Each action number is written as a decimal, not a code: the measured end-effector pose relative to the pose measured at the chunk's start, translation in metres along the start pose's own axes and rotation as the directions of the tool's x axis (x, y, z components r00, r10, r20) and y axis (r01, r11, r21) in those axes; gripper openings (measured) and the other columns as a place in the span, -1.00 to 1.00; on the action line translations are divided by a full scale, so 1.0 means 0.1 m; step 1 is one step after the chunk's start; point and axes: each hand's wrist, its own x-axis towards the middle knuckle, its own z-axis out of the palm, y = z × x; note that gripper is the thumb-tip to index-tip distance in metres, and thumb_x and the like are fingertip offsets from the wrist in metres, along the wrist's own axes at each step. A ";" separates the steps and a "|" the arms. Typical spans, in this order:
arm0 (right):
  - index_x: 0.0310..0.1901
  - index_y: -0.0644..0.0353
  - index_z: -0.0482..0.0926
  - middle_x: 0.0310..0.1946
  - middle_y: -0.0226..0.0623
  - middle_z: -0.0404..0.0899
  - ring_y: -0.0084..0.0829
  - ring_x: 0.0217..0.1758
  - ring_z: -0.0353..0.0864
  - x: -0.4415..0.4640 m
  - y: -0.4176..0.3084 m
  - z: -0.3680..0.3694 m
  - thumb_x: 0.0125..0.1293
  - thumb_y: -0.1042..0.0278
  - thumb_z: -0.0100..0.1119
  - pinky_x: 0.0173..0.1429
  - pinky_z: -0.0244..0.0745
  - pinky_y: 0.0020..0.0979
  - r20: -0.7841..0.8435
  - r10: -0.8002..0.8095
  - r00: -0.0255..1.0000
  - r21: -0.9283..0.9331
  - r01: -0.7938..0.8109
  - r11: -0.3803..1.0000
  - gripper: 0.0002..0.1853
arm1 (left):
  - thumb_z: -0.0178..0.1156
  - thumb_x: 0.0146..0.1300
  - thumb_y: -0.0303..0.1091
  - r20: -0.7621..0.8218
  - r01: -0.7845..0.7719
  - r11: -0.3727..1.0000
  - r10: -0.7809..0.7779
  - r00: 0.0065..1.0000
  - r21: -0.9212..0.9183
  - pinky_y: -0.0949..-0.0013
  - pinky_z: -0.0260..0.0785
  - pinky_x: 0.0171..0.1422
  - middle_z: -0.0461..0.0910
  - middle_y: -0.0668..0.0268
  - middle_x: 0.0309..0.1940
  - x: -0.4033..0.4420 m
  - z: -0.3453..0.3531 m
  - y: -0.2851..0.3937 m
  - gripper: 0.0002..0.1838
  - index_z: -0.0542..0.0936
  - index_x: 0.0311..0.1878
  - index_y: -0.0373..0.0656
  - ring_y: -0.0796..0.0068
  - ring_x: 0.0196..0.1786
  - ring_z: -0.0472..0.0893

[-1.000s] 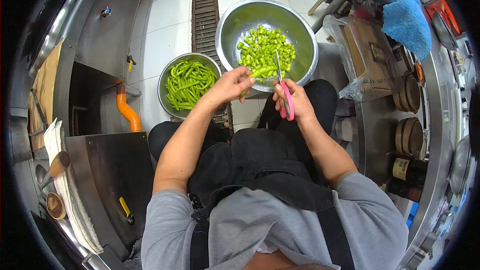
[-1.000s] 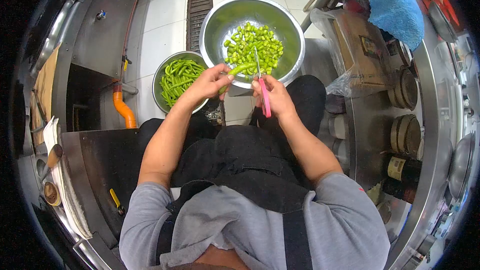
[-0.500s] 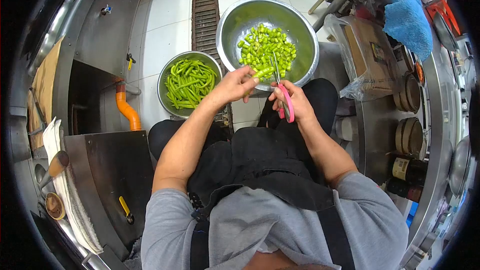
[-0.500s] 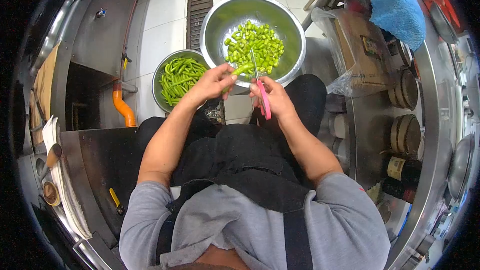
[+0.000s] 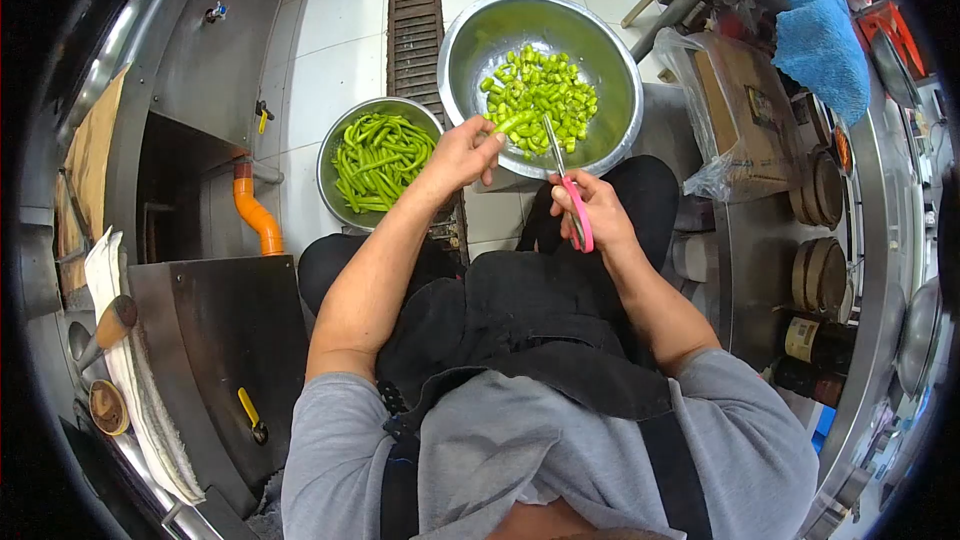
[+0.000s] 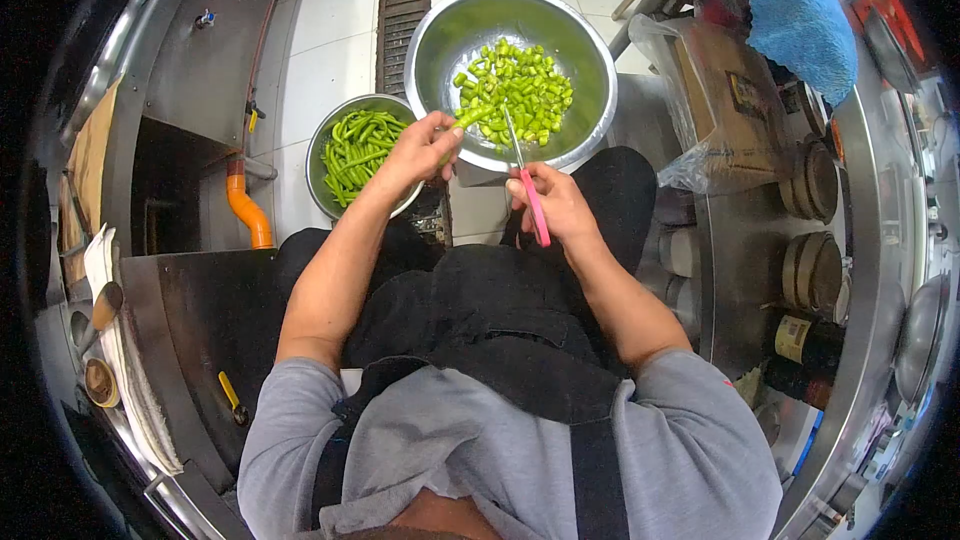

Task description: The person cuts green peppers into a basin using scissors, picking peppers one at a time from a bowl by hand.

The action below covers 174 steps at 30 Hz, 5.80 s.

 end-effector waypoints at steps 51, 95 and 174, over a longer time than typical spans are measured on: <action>-0.03 0.29 0.53 -0.56 -0.37 0.51 -0.58 -0.67 0.44 0.09 -0.03 0.11 0.24 0.17 0.32 -0.59 0.34 -0.54 0.018 -0.042 0.999 0.001 0.042 0.999 -0.60 | 0.22 0.25 -0.47 0.137 -0.258 0.961 0.243 0.960 0.101 0.46 0.40 -0.38 0.62 0.27 -0.41 -0.03 0.10 -0.09 -0.60 0.43 0.15 -0.27 0.57 -0.48 0.57; 0.00 0.32 0.50 -0.50 -0.35 0.53 -0.59 -0.60 0.48 0.02 -0.06 0.16 0.24 0.21 0.31 -0.54 0.37 -0.54 0.056 -0.019 0.998 -0.006 0.019 1.000 -0.59 | 0.23 0.23 -0.55 0.035 -0.212 0.972 0.216 0.976 -0.106 0.44 0.48 -0.26 0.57 0.22 -0.35 0.02 0.20 -0.14 -0.73 0.39 -0.06 -0.36 0.49 -0.37 0.63; 0.08 0.41 0.41 -0.43 -0.24 0.55 -0.50 -0.50 0.52 0.20 0.39 -0.89 0.19 0.19 0.26 -0.43 0.44 -0.54 -0.461 -0.306 0.833 -0.026 0.333 0.943 -0.47 | 0.03 0.24 -0.28 -0.594 0.624 0.269 -0.192 0.781 0.734 0.00 0.38 0.17 0.61 0.17 -0.06 1.15 -1.35 -2.71 -0.72 0.64 -0.06 -0.06 0.11 0.10 0.53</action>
